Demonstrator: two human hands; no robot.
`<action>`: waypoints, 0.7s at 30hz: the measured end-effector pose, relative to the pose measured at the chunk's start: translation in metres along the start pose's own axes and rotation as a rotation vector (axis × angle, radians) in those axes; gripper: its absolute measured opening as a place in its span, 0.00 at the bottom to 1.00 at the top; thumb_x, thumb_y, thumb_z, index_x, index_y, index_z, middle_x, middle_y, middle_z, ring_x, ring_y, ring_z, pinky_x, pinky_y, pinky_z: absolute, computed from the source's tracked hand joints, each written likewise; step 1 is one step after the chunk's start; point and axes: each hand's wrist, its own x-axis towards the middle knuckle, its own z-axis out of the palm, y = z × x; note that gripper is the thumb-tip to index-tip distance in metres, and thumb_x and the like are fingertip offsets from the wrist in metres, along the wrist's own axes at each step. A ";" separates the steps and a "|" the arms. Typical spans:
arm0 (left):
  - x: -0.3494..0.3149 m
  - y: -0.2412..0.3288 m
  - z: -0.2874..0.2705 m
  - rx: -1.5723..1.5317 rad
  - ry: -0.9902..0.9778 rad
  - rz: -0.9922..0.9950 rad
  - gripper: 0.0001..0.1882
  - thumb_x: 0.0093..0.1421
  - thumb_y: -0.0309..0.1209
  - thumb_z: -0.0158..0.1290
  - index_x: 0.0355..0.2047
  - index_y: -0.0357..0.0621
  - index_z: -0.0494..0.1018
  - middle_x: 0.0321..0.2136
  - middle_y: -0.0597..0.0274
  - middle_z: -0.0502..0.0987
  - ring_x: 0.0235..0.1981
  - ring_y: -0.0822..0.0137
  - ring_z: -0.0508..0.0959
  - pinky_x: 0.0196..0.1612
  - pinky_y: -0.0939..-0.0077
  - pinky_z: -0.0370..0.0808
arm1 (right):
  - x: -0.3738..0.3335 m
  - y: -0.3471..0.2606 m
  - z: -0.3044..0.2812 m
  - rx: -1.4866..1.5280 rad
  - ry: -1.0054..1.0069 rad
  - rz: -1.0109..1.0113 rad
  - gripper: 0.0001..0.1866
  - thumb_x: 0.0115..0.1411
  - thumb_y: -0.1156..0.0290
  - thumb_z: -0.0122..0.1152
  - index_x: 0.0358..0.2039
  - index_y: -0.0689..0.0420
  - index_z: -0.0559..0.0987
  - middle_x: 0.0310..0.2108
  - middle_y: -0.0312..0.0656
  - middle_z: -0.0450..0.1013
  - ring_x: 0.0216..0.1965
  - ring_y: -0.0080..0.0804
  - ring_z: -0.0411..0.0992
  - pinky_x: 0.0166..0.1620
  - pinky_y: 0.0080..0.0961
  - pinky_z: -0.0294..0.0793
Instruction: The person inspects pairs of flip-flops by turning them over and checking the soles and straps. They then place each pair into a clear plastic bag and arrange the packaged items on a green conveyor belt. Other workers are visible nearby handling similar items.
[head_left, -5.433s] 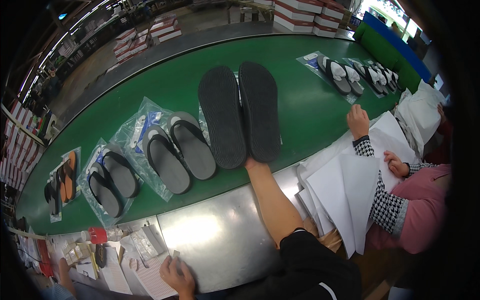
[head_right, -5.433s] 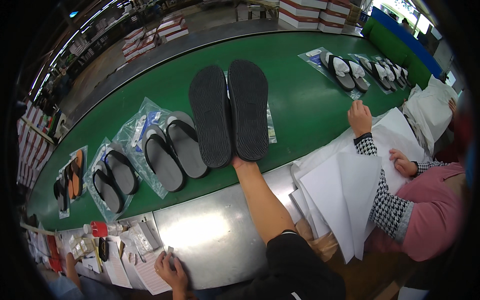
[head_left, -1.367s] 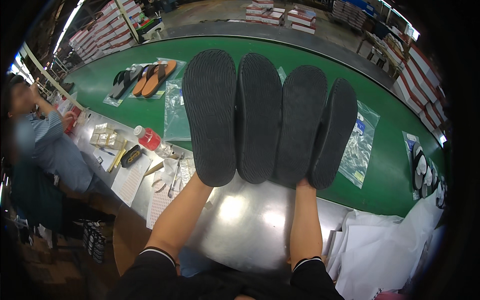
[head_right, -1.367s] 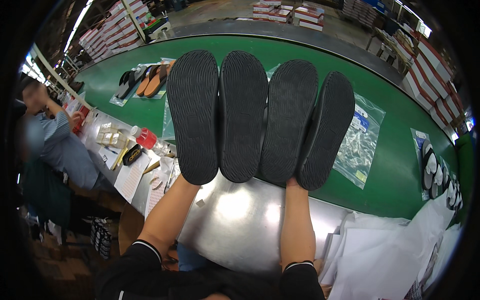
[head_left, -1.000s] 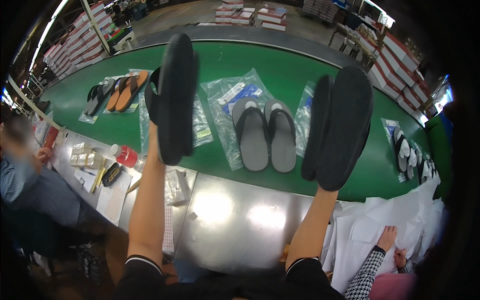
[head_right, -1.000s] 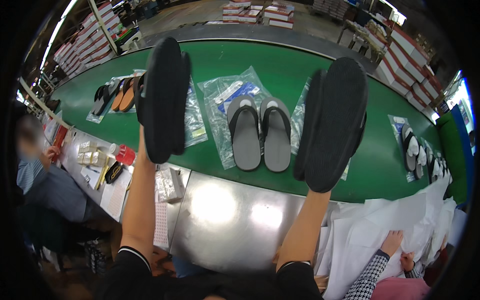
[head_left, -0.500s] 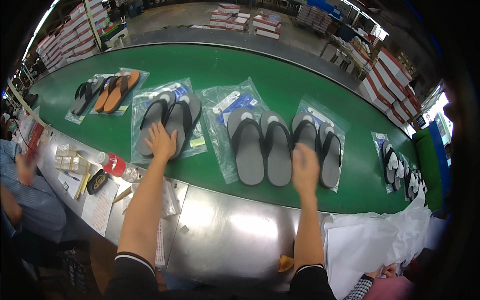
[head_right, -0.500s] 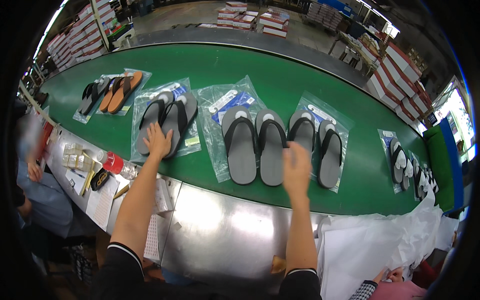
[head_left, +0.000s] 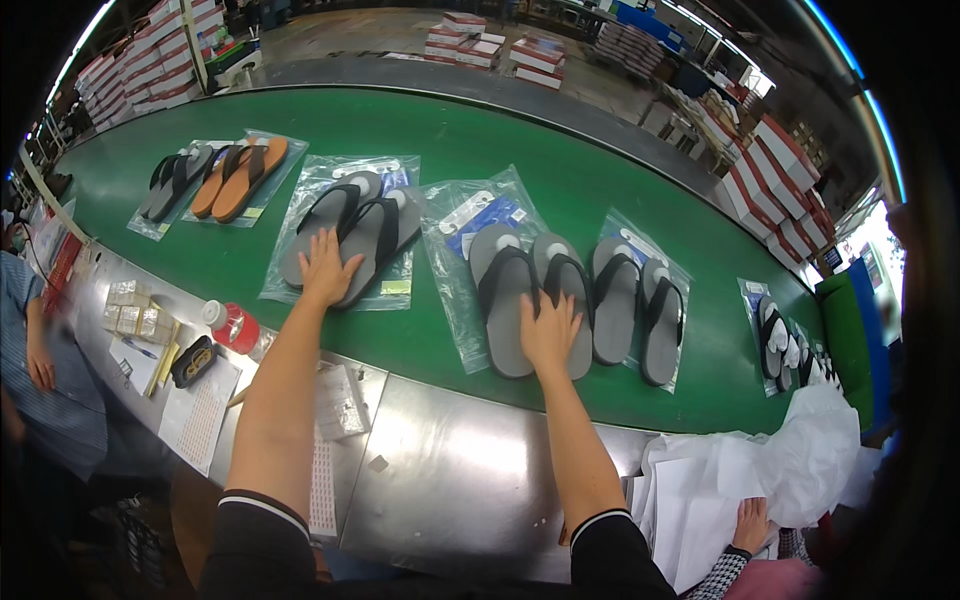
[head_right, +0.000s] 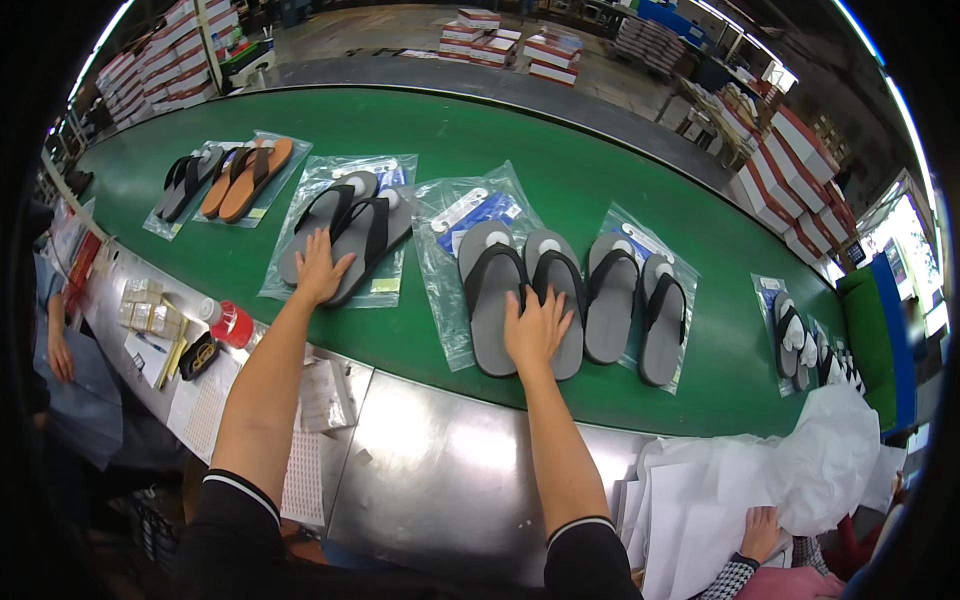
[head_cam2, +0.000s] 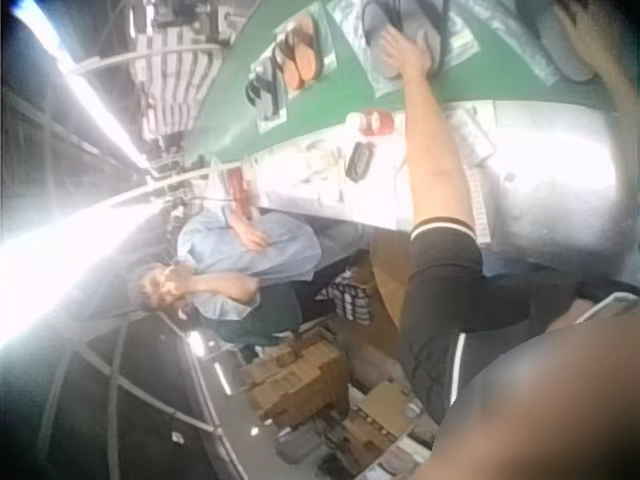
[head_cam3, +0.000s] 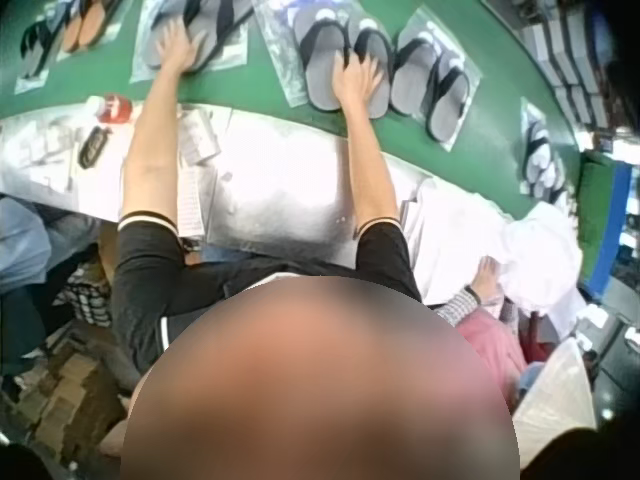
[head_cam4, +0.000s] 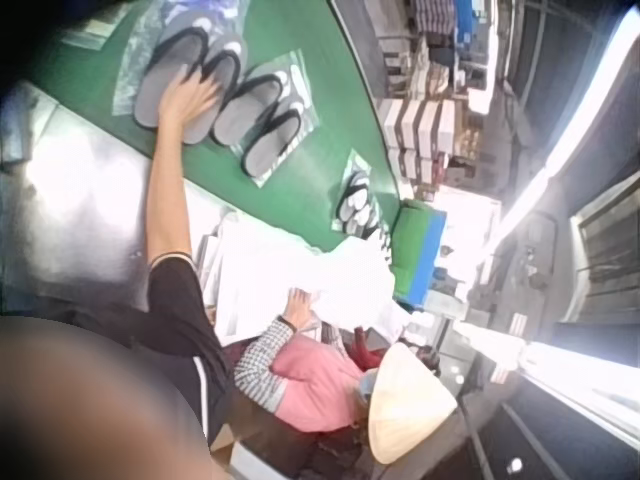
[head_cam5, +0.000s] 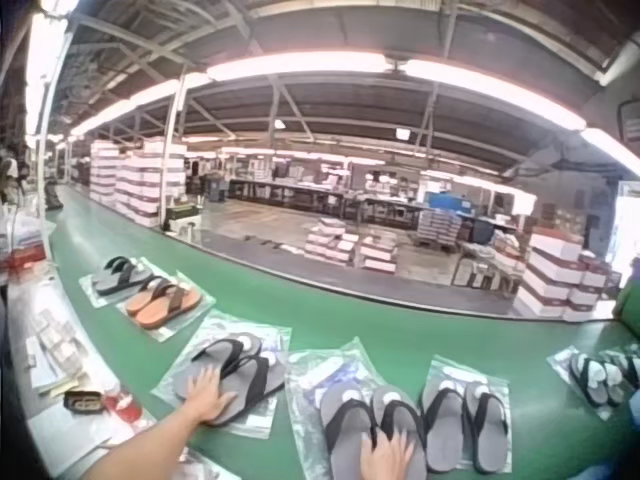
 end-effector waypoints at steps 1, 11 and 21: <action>0.000 -0.001 0.001 0.005 0.003 0.001 0.45 0.62 0.56 0.49 0.70 0.43 0.46 0.71 0.49 0.45 0.72 0.50 0.43 0.70 0.44 0.38 | 0.007 -0.004 0.000 -0.001 -0.079 0.067 0.25 0.67 0.54 0.46 0.54 0.59 0.76 0.61 0.57 0.63 0.66 0.53 0.55 0.68 0.49 0.45; 0.013 -0.015 0.016 0.096 0.004 0.032 0.45 0.63 0.60 0.43 0.71 0.46 0.44 0.71 0.52 0.44 0.72 0.52 0.43 0.69 0.43 0.39 | 0.005 0.019 -0.096 2.171 -0.041 0.547 0.22 0.72 0.58 0.46 0.50 0.65 0.74 0.41 0.42 0.76 0.42 0.34 0.75 0.43 0.27 0.74; 0.011 -0.008 0.015 0.066 -0.019 0.031 0.44 0.64 0.56 0.46 0.71 0.46 0.43 0.71 0.51 0.43 0.72 0.52 0.42 0.69 0.45 0.37 | -0.019 0.008 -0.077 2.468 0.109 0.462 0.22 0.71 0.58 0.46 0.51 0.65 0.74 0.42 0.42 0.76 0.42 0.34 0.75 0.43 0.27 0.74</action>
